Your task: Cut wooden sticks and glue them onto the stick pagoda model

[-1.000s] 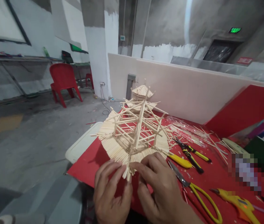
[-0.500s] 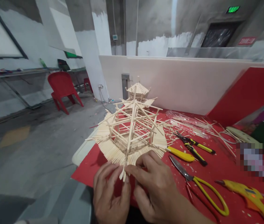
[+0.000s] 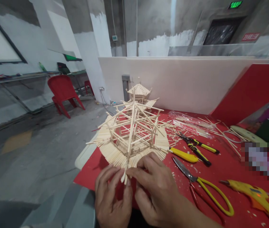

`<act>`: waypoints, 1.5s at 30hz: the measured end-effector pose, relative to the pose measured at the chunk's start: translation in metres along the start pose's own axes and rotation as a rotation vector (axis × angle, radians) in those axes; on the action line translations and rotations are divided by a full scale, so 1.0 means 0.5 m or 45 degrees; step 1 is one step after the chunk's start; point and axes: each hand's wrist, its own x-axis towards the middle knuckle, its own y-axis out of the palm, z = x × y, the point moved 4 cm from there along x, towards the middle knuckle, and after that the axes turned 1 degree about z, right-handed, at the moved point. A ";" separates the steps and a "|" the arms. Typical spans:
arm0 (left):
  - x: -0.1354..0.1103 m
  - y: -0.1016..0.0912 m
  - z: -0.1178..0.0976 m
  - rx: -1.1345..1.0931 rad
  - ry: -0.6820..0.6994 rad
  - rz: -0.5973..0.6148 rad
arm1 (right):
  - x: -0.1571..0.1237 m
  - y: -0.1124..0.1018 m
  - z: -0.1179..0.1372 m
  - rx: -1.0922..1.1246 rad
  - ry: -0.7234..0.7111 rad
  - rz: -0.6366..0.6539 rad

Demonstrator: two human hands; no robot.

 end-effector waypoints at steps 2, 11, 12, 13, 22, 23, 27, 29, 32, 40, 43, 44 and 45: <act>0.000 0.000 0.001 -0.001 0.001 0.007 | 0.003 0.001 -0.004 0.006 -0.008 -0.017; -0.004 0.000 0.006 -0.018 -0.005 0.013 | 0.015 0.004 -0.002 -0.003 -0.033 0.001; -0.004 -0.001 0.005 -0.016 -0.004 0.012 | 0.015 0.004 -0.001 0.001 -0.034 0.001; -0.005 -0.001 0.005 -0.016 -0.002 0.009 | 0.014 0.004 -0.001 0.004 -0.035 0.003; -0.001 -0.003 0.002 -0.026 0.002 0.006 | 0.011 0.005 -0.002 -0.003 -0.042 -0.008; -0.002 -0.003 0.002 -0.029 -0.003 0.005 | 0.012 0.005 -0.002 -0.005 -0.045 -0.012; -0.002 -0.003 0.002 -0.034 -0.011 0.005 | 0.012 0.004 -0.001 -0.013 -0.048 -0.009; -0.001 -0.003 0.002 -0.030 -0.005 0.010 | 0.011 0.005 -0.001 -0.015 -0.044 -0.005; 0.000 -0.002 0.003 -0.027 0.006 0.014 | 0.008 0.006 -0.003 -0.013 -0.034 0.002; 0.001 -0.002 0.003 -0.008 -0.004 0.004 | 0.003 -0.006 -0.001 0.012 -0.040 -0.087; 0.003 -0.004 0.000 -0.012 0.022 0.009 | 0.001 -0.008 0.004 0.014 -0.042 -0.127; 0.003 -0.004 0.001 -0.015 0.027 0.013 | 0.001 -0.007 0.005 0.009 -0.036 -0.142; 0.003 -0.004 0.001 -0.018 0.025 0.016 | 0.000 -0.006 0.004 0.005 -0.025 -0.155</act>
